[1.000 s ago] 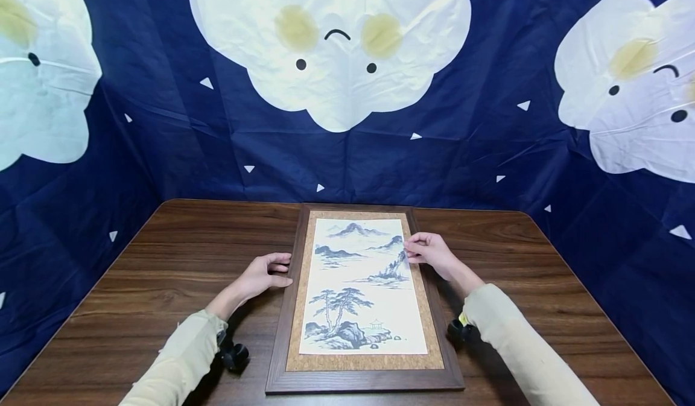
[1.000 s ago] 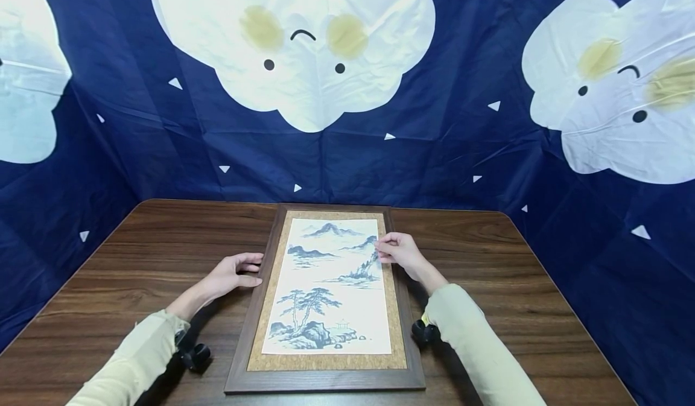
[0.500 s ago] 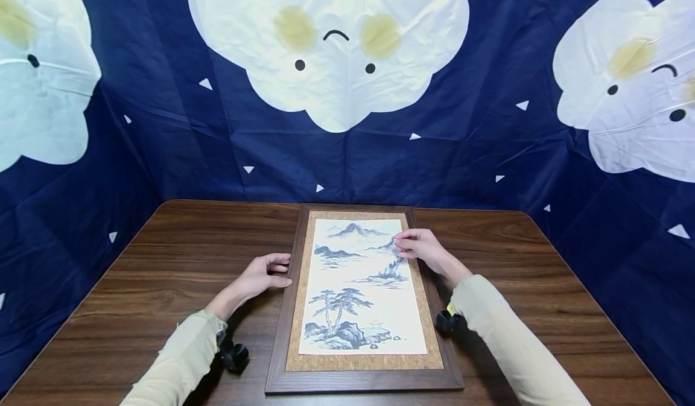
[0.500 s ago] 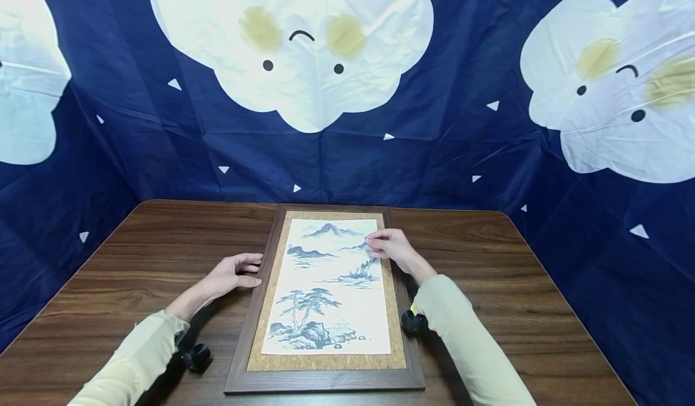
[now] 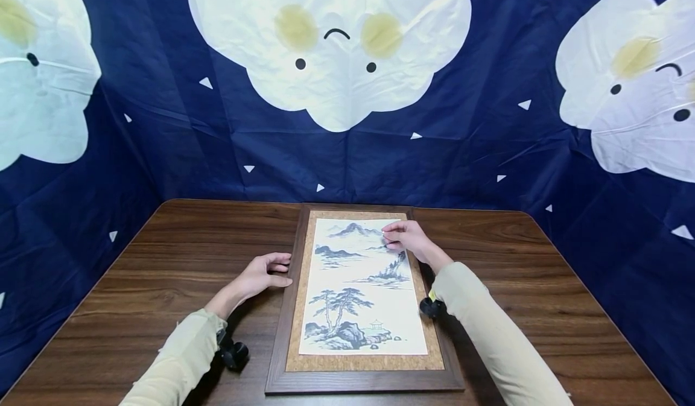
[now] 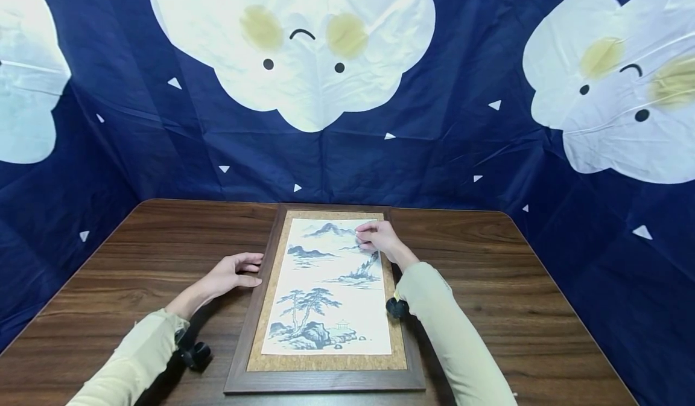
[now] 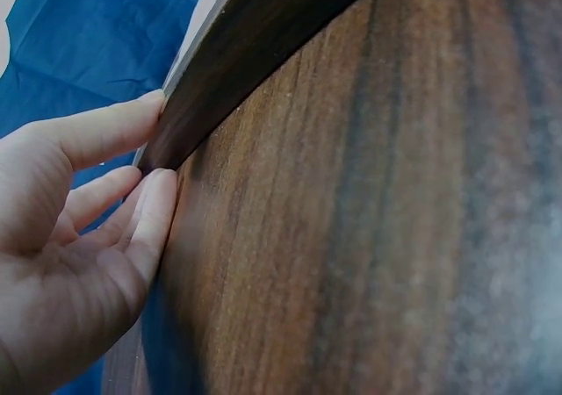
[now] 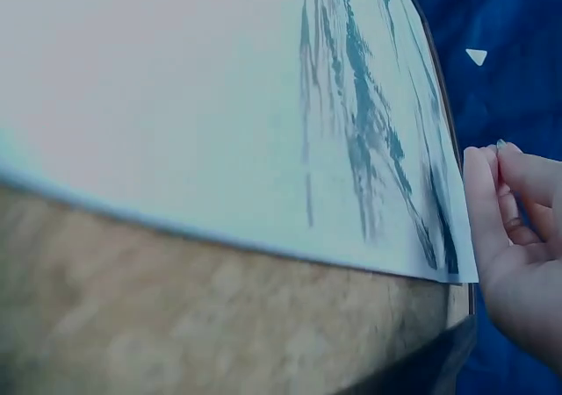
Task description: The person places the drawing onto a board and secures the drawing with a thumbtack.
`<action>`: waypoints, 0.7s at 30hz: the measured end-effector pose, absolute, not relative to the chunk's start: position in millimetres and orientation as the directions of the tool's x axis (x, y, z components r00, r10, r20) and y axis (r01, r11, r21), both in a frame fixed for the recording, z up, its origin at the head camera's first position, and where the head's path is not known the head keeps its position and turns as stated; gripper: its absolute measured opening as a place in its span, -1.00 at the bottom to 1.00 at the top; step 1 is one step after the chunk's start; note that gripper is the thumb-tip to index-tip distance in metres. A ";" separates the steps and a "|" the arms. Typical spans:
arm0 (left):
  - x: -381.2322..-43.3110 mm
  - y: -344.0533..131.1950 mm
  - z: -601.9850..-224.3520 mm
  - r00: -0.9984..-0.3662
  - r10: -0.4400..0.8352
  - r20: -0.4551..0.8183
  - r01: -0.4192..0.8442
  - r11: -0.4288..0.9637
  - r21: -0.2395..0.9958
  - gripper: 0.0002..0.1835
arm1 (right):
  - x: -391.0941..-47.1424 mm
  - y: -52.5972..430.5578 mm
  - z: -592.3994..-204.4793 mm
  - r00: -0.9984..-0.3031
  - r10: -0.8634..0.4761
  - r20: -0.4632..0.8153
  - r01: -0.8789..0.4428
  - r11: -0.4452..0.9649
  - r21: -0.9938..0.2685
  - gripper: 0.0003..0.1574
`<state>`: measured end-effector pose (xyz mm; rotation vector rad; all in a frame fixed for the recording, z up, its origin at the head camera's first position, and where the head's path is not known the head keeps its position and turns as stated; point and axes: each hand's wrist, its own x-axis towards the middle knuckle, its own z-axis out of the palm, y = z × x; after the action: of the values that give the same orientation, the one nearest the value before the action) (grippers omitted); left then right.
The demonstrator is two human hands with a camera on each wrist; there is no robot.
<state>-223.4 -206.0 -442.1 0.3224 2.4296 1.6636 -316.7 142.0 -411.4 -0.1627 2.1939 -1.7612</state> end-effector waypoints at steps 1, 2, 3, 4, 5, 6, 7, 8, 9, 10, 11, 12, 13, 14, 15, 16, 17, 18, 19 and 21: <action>-223.6 -206.2 -442.2 -0.960 0.279 -0.027 0.077 0.353 0.933 -0.34 | -318.4 140.1 -412.0 -0.944 -0.276 -0.181 0.116 0.236 -0.965 -0.65; -223.7 -206.4 -442.2 -0.960 0.278 -0.029 0.075 0.354 0.932 -0.34 | -320.2 138.5 -412.6 -0.946 -0.271 -0.180 0.116 0.236 -0.965 -0.66; -223.7 -206.6 -442.1 -0.960 0.279 -0.031 0.073 0.354 0.932 -0.34 | -322.3 136.8 -413.5 -0.948 -0.263 -0.181 0.119 0.236 -0.964 -0.67; -223.6 -206.7 -442.0 -0.959 0.281 -0.034 0.070 0.354 0.933 -0.34 | -324.2 135.2 -414.2 -0.949 -0.258 -0.179 0.117 0.237 -0.964 -0.68; -223.6 -206.8 -441.7 -0.959 0.282 -0.037 0.069 0.354 0.933 -0.34 | -326.3 133.2 -415.0 -0.951 -0.253 -0.177 0.117 0.237 -0.965 -0.69; -223.4 -206.8 -441.3 -0.958 0.283 -0.039 0.066 0.353 0.933 -0.34 | -328.2 131.2 -415.4 -0.953 -0.248 -0.176 0.114 0.244 -0.963 -0.70; -223.3 -206.8 -440.9 -0.958 0.285 -0.041 0.065 0.352 0.934 -0.34 | -330.1 128.9 -415.7 -0.954 -0.247 -0.172 0.110 0.247 -0.963 -0.70; -223.1 -207.0 -440.3 -0.957 0.286 -0.042 0.064 0.352 0.934 -0.33 | -332.2 126.5 -416.1 -0.954 -0.245 -0.172 0.111 0.246 -0.963 -0.71; -223.0 -207.0 -439.9 -0.958 0.285 -0.044 0.062 0.351 0.934 -0.34 | -334.3 123.9 -416.1 -0.955 -0.241 -0.176 0.115 0.247 -0.962 -0.72; -222.9 -207.0 -439.5 -0.957 0.285 -0.045 0.061 0.351 0.934 -0.34 | -336.1 121.3 -416.0 -0.954 -0.238 -0.181 0.121 0.248 -0.961 -0.73; -222.8 -207.0 -439.1 -0.958 0.284 -0.046 0.059 0.351 0.935 -0.34 | -337.5 118.7 -415.5 -0.954 -0.234 -0.186 0.126 0.247 -0.961 -0.74; -222.8 -207.0 -439.0 -0.957 0.285 -0.046 0.059 0.350 0.935 -0.34 | -338.3 116.2 -414.4 -0.954 -0.229 -0.193 0.135 0.248 -0.959 -0.74; -222.9 -207.0 -439.0 -0.957 0.285 -0.047 0.059 0.350 0.935 -0.33 | -338.9 113.8 -412.9 -0.953 -0.227 -0.201 0.144 0.245 -0.959 -0.73; -223.0 -207.1 -439.1 -0.957 0.286 -0.047 0.059 0.350 0.935 -0.33 | -338.9 112.0 -412.4 -0.954 -0.224 -0.199 0.142 0.247 -0.959 -0.75; -223.1 -207.0 -439.5 -0.957 0.285 -0.048 0.057 0.348 0.936 -0.33 | -337.4 109.3 -409.1 -0.954 -0.220 -0.203 0.143 0.259 -0.955 -0.74; -223.3 -206.9 -439.9 -0.957 0.286 -0.049 0.054 0.344 0.937 -0.33 | -335.2 106.6 -405.4 -0.956 -0.215 -0.202 0.139 0.274 -0.952 -0.73; -223.5 -206.9 -440.4 -0.957 0.286 -0.050 0.053 0.341 0.939 -0.33 | -332.4 103.9 -401.1 -0.957 -0.210 -0.200 0.133 0.295 -0.946 -0.73; -223.5 -207.4 -441.0 -0.957 0.286 -0.050 0.053 0.340 0.939 -0.33 | -330.0 100.5 -397.0 -0.961 -0.202 -0.191 0.119 0.322 -0.939 -0.72; -223.5 -207.8 -441.5 -0.957 0.285 -0.050 0.052 0.338 0.940 -0.33 | -328.2 97.5 -394.1 -0.964 -0.198 -0.175 0.097 0.352 -0.931 -0.73; -223.5 -208.3 -442.5 -0.959 0.280 -0.049 0.050 0.335 0.941 -0.33 | -331.2 93.7 -395.2 -0.972 -0.190 -0.135 0.046 0.412 -0.910 -0.74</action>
<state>-223.5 -208.3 -442.5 0.3010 2.3939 1.6768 -331.2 93.7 -395.2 -0.1265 2.4494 -1.5898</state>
